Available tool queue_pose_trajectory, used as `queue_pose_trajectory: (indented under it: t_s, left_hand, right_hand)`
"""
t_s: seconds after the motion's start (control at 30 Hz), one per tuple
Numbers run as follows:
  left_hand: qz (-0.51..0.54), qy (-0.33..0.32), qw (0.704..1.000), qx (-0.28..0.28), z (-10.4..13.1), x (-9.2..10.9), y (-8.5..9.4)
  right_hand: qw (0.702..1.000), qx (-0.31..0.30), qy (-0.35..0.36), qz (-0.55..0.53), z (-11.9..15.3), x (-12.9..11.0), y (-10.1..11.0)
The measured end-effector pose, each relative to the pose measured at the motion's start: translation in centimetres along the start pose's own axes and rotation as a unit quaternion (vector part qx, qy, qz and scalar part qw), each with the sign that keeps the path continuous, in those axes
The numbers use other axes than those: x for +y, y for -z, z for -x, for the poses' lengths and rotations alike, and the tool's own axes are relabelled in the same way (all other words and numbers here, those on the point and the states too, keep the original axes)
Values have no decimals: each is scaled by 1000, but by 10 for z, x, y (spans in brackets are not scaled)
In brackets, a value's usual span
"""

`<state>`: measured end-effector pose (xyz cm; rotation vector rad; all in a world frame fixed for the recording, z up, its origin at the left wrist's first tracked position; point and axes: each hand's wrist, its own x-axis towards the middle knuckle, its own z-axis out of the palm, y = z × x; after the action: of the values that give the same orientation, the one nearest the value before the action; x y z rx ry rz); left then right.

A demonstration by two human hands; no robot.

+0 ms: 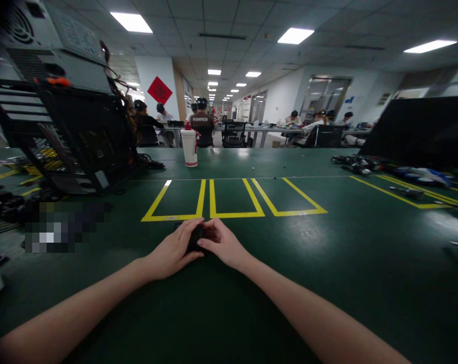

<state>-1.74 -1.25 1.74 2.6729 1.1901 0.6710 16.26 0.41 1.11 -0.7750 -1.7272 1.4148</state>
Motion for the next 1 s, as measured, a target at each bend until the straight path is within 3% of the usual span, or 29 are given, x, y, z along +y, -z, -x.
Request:
queue_pose_trajectory:
  t_s: [0.1,0.4,0.63,1.0]
  left_hand:
    - [-2,1,1000,1,0,-1,-1]
    - [14,-9,1000,11,0,1,0]
    - [11,-8,1000,7,0,-1,-2]
    - [13,-13,1000,13,0,0,-1]
  right_hand:
    - [1000,-15,12,-10,2,-1,0]
    - [999,37,-24,22,0,-3,-2]
    - [1000,-15,1,2,5,-5,-1]
    - [999,29,-26,13,1,-4,-3]
